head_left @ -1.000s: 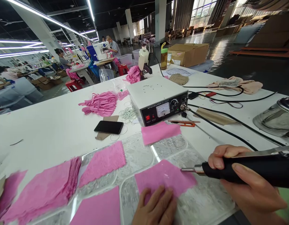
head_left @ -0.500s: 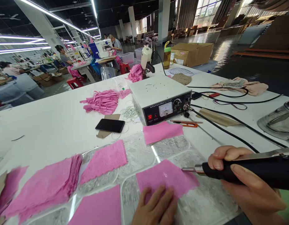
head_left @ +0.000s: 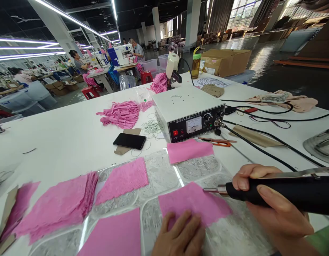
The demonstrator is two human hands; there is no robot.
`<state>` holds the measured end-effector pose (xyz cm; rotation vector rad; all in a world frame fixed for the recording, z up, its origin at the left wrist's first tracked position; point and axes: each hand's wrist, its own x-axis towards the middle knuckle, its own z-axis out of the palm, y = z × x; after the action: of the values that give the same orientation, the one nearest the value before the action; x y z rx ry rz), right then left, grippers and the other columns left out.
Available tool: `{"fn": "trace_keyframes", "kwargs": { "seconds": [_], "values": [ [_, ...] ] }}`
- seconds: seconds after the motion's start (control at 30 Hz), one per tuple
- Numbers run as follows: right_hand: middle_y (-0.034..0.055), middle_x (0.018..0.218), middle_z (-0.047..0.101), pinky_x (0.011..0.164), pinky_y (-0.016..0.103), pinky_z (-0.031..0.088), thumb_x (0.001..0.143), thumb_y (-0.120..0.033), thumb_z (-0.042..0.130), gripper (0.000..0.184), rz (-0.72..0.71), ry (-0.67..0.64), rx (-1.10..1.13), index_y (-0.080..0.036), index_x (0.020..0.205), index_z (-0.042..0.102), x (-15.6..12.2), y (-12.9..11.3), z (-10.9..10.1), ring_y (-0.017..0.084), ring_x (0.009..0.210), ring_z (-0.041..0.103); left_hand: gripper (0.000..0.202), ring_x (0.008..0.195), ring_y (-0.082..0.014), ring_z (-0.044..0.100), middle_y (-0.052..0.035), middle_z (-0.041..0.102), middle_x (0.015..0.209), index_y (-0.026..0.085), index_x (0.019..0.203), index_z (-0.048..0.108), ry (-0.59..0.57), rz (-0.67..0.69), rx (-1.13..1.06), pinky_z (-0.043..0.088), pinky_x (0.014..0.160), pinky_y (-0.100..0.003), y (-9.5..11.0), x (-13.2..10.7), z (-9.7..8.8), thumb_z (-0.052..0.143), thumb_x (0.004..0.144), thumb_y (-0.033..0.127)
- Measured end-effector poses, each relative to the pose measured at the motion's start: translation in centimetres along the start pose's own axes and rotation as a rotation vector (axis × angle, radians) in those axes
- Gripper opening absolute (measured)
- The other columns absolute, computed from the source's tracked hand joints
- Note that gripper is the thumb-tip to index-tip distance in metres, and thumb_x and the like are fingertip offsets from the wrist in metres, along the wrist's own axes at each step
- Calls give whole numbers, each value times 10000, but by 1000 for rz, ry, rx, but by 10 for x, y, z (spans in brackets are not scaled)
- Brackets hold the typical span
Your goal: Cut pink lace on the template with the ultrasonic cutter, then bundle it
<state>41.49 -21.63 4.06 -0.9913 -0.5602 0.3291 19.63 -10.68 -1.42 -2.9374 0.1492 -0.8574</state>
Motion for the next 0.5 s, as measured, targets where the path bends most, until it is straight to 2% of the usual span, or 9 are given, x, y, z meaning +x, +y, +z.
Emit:
{"fn": "trace_keyframes", "kwargs": {
  "seconds": [0.17,0.3,0.5],
  "values": [
    [19,764,560,518,325,532,736,-324,728,124,-3,15,-21,-241,791,655,1,0,5,152,574,531,286,1150,-171,610,-29,659,1265,225,1167,663,-3,1,12,384,1031,-336,1,0,1,432,1023,310],
    [25,751,571,532,320,527,722,-309,744,121,-17,2,-41,-241,774,658,1,2,4,152,569,531,339,1150,-159,601,-4,671,1248,234,1137,674,17,-23,-1,366,1046,-334,1,1,2,349,1044,260],
    [20,761,565,525,316,527,696,-256,705,98,-4,23,-16,-238,779,656,3,1,5,149,574,526,323,1122,-162,599,-14,695,1179,222,1094,678,39,-28,-18,366,1012,-330,1,5,-2,362,1042,258]
  ]
}}
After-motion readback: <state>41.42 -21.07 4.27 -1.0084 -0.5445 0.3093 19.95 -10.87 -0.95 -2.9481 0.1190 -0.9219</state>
